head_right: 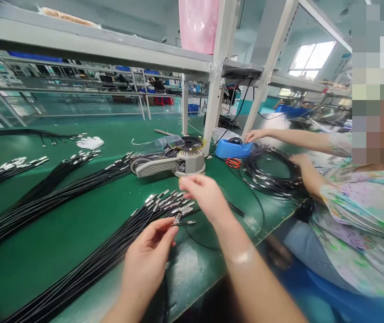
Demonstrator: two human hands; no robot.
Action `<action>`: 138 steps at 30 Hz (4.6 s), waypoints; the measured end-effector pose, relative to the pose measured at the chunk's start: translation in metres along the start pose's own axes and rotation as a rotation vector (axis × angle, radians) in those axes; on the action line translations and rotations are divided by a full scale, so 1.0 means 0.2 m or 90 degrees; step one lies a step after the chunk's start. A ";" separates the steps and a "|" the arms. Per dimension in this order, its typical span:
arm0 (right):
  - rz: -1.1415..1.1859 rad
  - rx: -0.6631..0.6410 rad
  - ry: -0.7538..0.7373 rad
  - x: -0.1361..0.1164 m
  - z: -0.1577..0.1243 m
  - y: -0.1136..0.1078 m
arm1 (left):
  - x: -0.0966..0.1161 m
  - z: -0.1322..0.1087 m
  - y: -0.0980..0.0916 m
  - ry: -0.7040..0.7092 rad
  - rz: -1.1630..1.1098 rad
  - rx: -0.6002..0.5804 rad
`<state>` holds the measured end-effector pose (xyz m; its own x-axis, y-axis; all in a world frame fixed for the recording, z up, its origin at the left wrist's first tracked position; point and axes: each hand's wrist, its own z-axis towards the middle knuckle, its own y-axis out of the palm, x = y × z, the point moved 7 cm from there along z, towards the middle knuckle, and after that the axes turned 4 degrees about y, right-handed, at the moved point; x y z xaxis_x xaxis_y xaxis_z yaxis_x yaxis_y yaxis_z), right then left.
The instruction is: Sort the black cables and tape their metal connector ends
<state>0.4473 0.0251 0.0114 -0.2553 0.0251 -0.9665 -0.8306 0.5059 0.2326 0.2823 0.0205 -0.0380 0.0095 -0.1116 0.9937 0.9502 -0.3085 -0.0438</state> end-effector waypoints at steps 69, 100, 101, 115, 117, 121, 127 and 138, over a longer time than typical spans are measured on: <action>-0.184 -0.038 0.066 0.28 -0.47 -0.21 | 0.21 -0.16 0.13 0.466 0.385 -0.110; -0.254 -0.002 0.068 0.22 -0.51 -0.23 | 0.24 -0.22 0.14 0.545 0.300 -0.173; -0.259 -0.002 0.067 0.22 -0.51 -0.23 | 0.24 -0.22 0.14 0.548 0.302 -0.174; -0.288 -0.012 0.065 0.22 -0.50 -0.22 | 0.23 -0.22 0.14 0.553 0.305 -0.163; -0.294 -0.016 0.063 0.21 -0.50 -0.22 | 0.23 -0.22 0.14 0.554 0.302 -0.164; -0.293 -0.019 0.071 0.20 -0.50 -0.22 | 0.24 -0.21 0.15 0.544 0.290 -0.166; -0.280 -0.022 0.074 0.21 -0.50 -0.22 | 0.23 -0.22 0.14 0.532 0.271 -0.172; -0.285 -0.023 0.070 0.20 -0.50 -0.22 | 0.24 -0.22 0.15 0.548 0.281 -0.178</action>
<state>0.4245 -0.0836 -0.0268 0.0827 -0.2809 -0.9562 -0.8872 0.4163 -0.1991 0.2971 -0.0353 0.0036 0.0091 -0.8797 0.4755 0.8077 -0.2739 -0.5221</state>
